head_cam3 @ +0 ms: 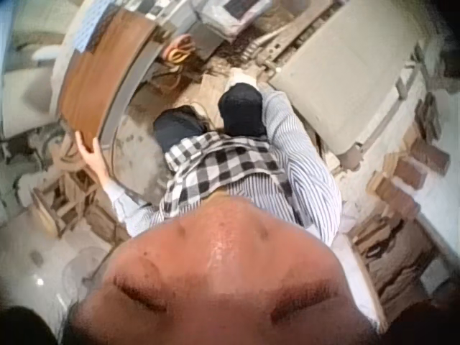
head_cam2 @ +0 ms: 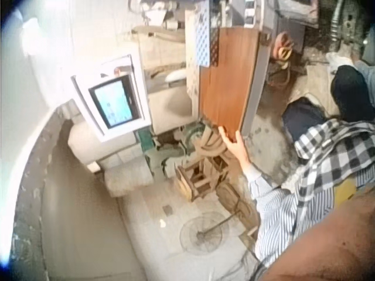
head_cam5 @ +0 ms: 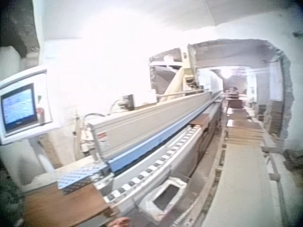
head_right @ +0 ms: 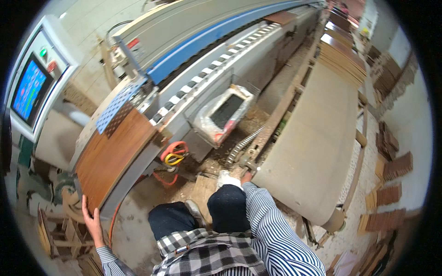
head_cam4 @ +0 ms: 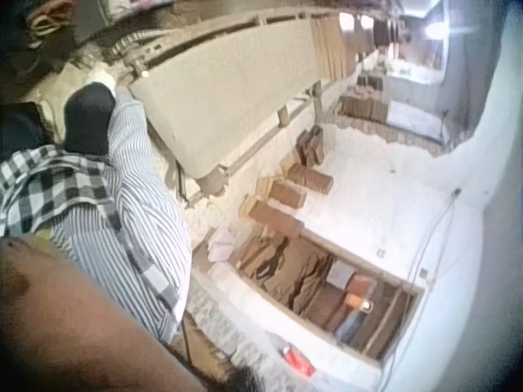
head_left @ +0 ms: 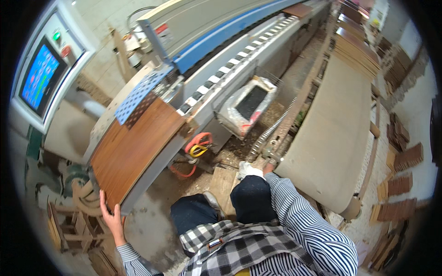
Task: The person repeatedly feeds rectangular wooden planks through a belt sander, one at a time, using both hands to guide each piece through the machine. After each pass, the person removes the plank and places it aside before loading the next one.
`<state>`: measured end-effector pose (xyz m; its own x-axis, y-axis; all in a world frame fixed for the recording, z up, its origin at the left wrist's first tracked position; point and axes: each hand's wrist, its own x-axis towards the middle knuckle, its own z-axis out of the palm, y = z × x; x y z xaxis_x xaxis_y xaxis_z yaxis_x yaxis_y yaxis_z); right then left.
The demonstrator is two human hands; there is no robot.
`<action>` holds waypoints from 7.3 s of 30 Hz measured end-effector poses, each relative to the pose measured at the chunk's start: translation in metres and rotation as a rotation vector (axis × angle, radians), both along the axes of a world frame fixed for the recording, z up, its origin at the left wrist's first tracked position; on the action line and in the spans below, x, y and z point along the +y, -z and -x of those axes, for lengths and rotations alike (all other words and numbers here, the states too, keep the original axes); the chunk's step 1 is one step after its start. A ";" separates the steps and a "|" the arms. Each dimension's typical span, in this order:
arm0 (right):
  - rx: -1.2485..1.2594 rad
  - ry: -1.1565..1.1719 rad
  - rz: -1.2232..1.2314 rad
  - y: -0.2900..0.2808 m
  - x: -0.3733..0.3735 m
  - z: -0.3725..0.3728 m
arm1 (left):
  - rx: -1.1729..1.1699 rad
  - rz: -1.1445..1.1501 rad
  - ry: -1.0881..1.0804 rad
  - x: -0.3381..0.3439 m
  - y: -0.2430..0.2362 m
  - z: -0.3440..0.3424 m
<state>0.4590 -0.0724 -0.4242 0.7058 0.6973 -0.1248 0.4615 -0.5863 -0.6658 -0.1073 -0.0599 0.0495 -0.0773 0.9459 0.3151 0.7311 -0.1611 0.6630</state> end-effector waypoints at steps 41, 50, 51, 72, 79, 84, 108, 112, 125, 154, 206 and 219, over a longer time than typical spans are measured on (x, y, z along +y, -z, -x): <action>-0.028 0.040 -0.126 0.001 -0.002 0.003 | 0.702 -0.100 0.028 0.040 -0.014 -0.046; -0.019 0.059 -0.146 0.020 -0.002 -0.005 | 0.809 -0.231 -0.054 0.044 0.005 -0.037; 0.008 0.025 -0.030 0.019 -0.002 -0.010 | 0.809 -0.239 -0.053 0.045 0.005 -0.039; -0.016 -0.040 0.059 -0.013 -0.002 0.003 | 0.879 -0.239 -0.089 0.044 0.018 -0.026; -0.004 -0.017 0.060 -0.016 0.004 0.008 | 0.866 -0.241 -0.093 0.045 0.019 -0.030; 0.008 -0.010 -0.029 -0.032 -0.003 0.011 | 0.878 -0.255 -0.101 0.046 0.025 -0.023; -0.021 0.013 -0.013 -0.005 0.004 0.019 | 0.932 -0.184 -0.132 0.040 0.026 -0.018; 0.089 -0.092 0.390 0.010 0.019 0.015 | 0.951 -0.233 -0.116 0.043 0.018 -0.028; 0.167 0.024 0.188 -0.031 0.011 0.018 | 0.980 -0.204 -0.140 0.045 0.024 -0.021; 0.352 -0.167 0.097 -0.018 -0.017 0.002 | 0.958 -0.234 -0.125 0.045 0.020 -0.027; 0.967 0.528 -1.133 -0.386 -0.231 -0.058 | 0.612 -0.323 -0.169 0.044 0.028 -0.037; 1.386 -0.191 -0.857 -0.407 -0.124 0.045 | 0.296 -0.318 0.191 -0.013 0.007 -0.073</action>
<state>0.4142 -0.1963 -0.0169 0.2919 0.9506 -0.1053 -0.7107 0.1419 -0.6890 -0.0347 -0.0732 0.0425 0.2255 0.7875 0.5736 0.8186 -0.4724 0.3266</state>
